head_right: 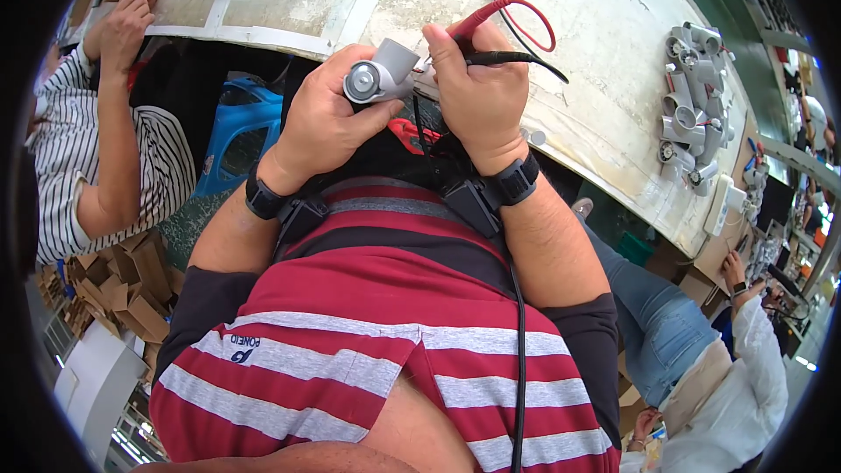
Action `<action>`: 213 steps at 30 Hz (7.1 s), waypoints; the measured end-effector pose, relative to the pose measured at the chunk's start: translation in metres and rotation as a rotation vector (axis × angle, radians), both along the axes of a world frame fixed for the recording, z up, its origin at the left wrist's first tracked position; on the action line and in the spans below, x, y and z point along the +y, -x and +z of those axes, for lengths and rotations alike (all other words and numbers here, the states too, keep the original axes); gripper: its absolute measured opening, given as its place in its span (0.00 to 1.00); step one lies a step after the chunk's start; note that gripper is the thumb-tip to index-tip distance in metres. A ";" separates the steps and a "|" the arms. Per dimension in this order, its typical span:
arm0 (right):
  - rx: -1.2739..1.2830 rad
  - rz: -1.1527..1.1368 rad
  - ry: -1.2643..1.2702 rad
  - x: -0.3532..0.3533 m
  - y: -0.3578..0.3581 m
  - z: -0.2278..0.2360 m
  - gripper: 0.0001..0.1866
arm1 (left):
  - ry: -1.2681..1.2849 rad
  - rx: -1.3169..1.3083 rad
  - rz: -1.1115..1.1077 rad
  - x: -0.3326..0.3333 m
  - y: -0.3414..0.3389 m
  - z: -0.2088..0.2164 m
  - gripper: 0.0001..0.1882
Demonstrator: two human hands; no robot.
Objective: The person picks up a plastic component, touches its wires with a multimeter probe, and sets it down, repeating this process for several more components while occasionally moving others across the table.
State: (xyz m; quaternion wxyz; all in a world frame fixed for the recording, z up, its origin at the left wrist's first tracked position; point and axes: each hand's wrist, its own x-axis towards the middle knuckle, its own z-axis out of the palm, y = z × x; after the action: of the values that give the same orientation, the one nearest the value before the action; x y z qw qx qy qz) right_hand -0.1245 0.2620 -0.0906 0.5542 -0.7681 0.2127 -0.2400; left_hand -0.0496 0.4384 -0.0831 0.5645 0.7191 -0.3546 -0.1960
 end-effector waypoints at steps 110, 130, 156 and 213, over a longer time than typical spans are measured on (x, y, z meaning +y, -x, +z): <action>-0.099 -0.037 -0.382 -0.012 -0.023 0.019 0.09 | -0.093 0.085 0.131 -0.011 -0.029 0.029 0.27; -0.028 0.021 -0.173 -0.013 -0.024 0.005 0.07 | 0.056 0.195 0.171 -0.010 -0.025 0.004 0.28; 0.003 -0.008 -0.121 -0.014 -0.027 0.006 0.07 | 0.254 0.286 -0.182 -0.018 -0.040 -0.009 0.23; 0.396 0.429 -0.542 -0.100 0.029 0.057 0.09 | -0.623 -0.415 -0.631 -0.325 -0.058 0.162 0.20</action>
State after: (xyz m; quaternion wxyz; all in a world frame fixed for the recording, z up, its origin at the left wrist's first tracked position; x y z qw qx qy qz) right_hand -0.1532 0.1615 -0.0340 0.7226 -0.6525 0.2057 0.0990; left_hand 0.0088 0.1134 0.0785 0.1530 0.7353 -0.5847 -0.3066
